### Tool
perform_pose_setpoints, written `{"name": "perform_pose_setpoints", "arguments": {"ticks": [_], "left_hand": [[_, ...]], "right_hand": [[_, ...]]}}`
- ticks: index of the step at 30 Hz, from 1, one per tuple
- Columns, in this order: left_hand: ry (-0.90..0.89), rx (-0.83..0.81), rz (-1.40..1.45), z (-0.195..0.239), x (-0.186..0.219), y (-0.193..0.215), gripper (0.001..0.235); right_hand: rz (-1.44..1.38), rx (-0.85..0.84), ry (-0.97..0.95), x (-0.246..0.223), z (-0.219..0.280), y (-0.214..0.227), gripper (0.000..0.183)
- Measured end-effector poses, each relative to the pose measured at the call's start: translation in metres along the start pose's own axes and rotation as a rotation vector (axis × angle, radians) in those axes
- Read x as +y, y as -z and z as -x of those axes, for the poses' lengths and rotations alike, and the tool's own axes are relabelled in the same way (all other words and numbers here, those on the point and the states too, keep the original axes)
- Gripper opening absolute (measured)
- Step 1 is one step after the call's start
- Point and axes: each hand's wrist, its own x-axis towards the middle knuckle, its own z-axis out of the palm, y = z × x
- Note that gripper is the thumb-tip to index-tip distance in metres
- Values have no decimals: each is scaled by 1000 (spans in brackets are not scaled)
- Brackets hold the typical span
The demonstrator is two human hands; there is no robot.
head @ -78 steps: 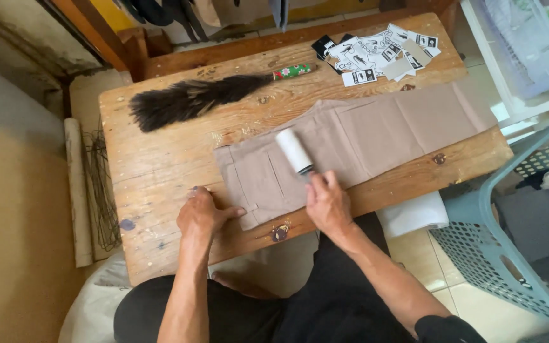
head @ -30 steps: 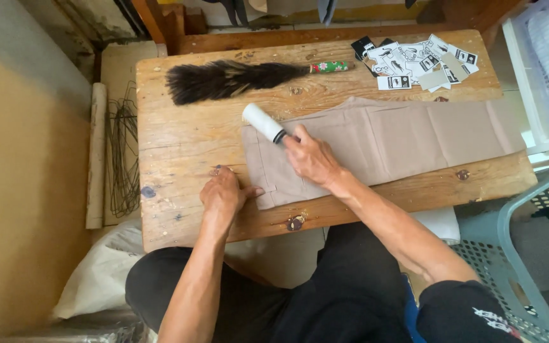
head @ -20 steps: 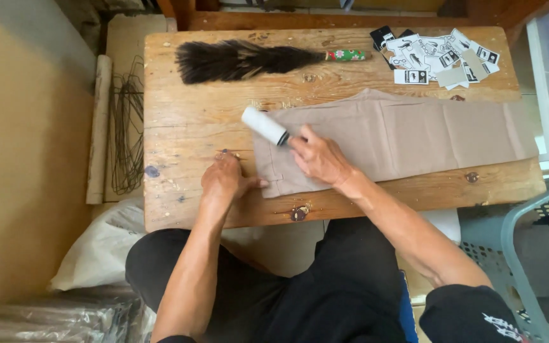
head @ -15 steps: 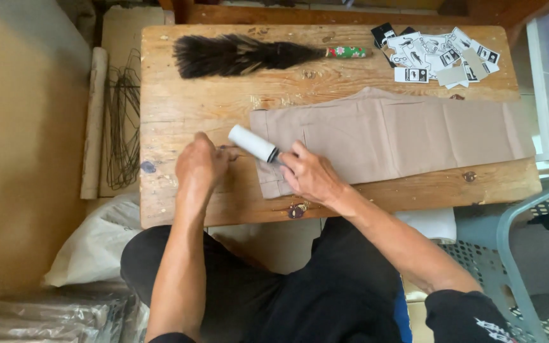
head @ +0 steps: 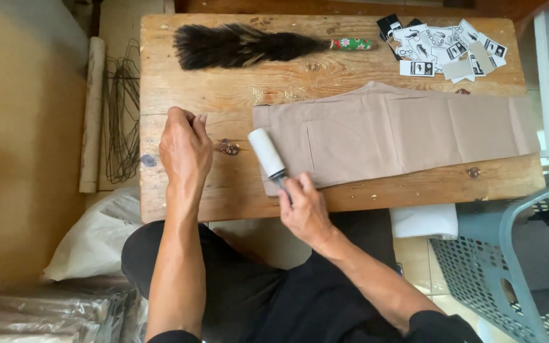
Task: The person retrieves a pair of beige trousers from a laundry basket, lays them flat on a wooden table, and uses a lint roller to clean the fabric. They roll the garment tightly from the bottom up, repeatedly using the lint roller to smooth and clean the surface as they fold.
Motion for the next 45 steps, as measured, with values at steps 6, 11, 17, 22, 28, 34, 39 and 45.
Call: {"name": "perform_pose_setpoints", "arguments": {"ticks": [6,11,17,22,28,34,39,45], "left_hand": [[-61,49,25,5,-4,-7,21],[-56,15,-11,3,2,-5,22],[5,-141,-59,4,-4,-14,21],[7,-238,-140,8,-10,-32,23],[-1,-465,-195,13,14,-51,53],[66,-470,-212,24,20,-49,71],[73,-454,-219,21,25,-48,73],[77,-494,-225,17,25,-51,76]], "right_hand": [[-38,-43,15,-20,12,-9,18],[37,22,43,-10,31,14,14],[-191,-44,97,-44,28,7,12],[-104,58,-24,-13,36,23,13],[-17,102,-75,8,36,28,12],[102,140,-101,11,47,21,13],[160,108,-71,36,39,18,10],[208,143,-113,28,24,-1,7]]}}
